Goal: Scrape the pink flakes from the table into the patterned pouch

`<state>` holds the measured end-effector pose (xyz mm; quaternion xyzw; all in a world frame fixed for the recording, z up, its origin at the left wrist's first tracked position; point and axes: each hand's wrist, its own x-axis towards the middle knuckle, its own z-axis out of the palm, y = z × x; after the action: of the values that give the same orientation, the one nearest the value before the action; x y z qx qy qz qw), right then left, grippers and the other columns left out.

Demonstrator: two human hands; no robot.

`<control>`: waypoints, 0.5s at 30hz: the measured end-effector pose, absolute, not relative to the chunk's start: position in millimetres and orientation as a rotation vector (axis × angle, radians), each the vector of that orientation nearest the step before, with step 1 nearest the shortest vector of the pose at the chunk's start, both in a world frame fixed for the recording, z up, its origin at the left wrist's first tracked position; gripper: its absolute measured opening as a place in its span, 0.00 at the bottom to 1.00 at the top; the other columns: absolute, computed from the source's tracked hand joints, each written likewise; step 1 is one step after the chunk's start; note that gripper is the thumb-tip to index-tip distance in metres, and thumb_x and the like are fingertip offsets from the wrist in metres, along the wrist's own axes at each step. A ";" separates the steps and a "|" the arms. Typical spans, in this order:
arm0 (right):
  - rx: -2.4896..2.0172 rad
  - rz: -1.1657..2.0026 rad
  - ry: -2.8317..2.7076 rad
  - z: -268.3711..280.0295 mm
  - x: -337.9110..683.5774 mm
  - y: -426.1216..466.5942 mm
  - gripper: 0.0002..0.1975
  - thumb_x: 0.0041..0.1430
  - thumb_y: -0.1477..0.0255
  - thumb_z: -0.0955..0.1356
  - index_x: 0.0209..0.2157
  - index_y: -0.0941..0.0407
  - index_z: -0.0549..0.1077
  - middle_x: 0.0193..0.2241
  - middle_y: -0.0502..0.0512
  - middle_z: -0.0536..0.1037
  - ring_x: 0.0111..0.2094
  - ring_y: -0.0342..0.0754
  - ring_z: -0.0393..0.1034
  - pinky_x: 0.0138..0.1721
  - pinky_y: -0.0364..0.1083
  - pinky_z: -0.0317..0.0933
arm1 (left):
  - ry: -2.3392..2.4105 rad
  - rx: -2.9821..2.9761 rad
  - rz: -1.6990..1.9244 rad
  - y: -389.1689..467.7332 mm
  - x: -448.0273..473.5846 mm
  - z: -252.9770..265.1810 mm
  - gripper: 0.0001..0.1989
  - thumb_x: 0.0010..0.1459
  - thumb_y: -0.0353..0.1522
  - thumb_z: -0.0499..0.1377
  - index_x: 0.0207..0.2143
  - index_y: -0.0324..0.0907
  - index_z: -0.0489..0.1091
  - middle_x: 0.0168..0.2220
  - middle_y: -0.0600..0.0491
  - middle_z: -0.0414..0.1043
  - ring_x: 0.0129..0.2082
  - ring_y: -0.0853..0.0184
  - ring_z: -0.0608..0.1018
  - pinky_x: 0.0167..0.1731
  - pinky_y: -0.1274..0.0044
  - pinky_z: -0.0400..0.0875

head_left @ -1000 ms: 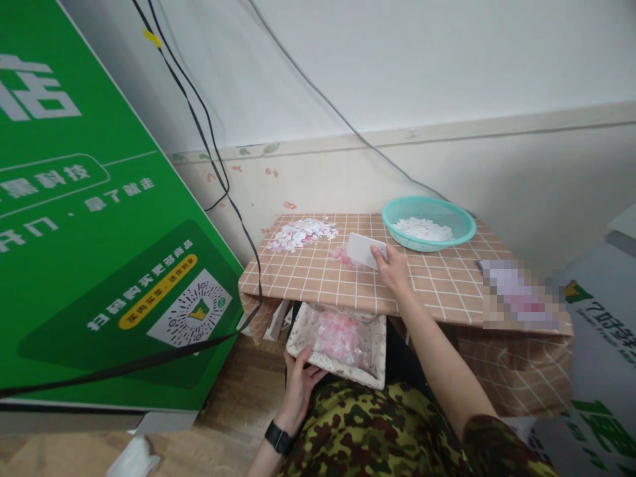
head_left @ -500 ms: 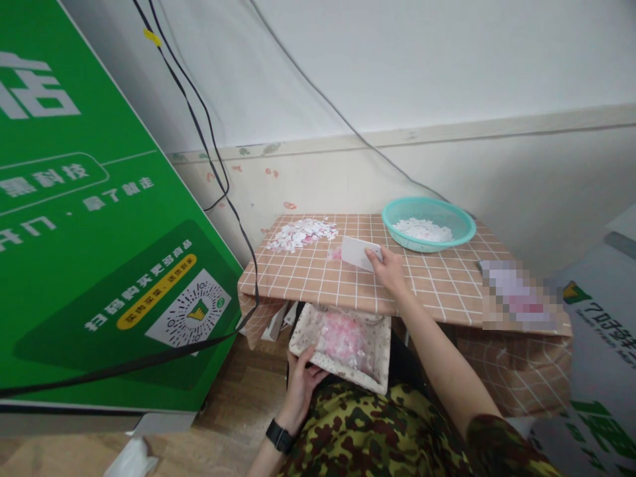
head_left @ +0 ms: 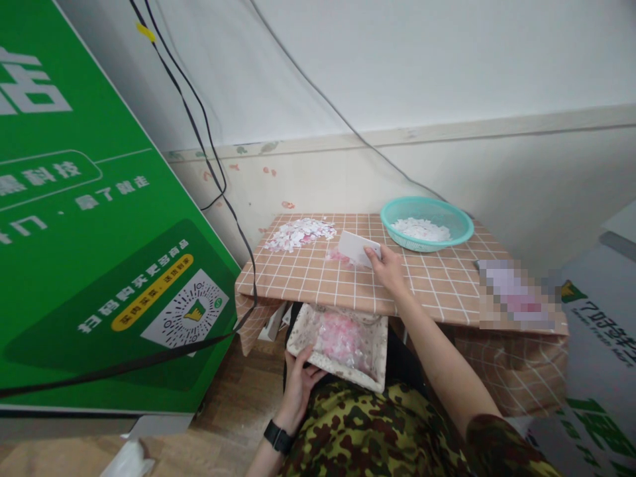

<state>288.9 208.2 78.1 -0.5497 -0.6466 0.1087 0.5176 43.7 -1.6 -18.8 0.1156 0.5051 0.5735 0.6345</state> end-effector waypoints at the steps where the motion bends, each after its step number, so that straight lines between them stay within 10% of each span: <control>1: -1.287 0.290 -1.596 78.9 286.5 208.4 0.25 0.66 0.49 0.62 0.24 0.53 0.68 0.20 0.53 0.73 0.24 0.48 0.64 0.28 0.47 0.53 | 1.153 0.272 1.312 -1.2 43.1 -20.0 0.30 0.54 0.38 0.67 0.55 0.52 0.56 0.52 0.48 0.75 0.38 0.59 0.84 0.45 0.58 0.78; 15: -1.087 0.426 -1.790 76.3 268.3 210.2 0.19 0.66 0.55 0.65 0.39 0.54 0.80 0.33 0.58 0.83 0.31 0.52 0.74 0.34 0.48 0.62 | 1.206 0.262 1.350 1.9 27.5 -32.1 0.30 0.55 0.39 0.66 0.56 0.51 0.56 0.43 0.50 0.75 0.31 0.61 0.82 0.37 0.61 0.80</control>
<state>268.3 210.2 76.3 -0.4460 -0.7340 0.1746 0.4815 27.5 1.9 -32.1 0.1137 0.5223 0.5847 0.6102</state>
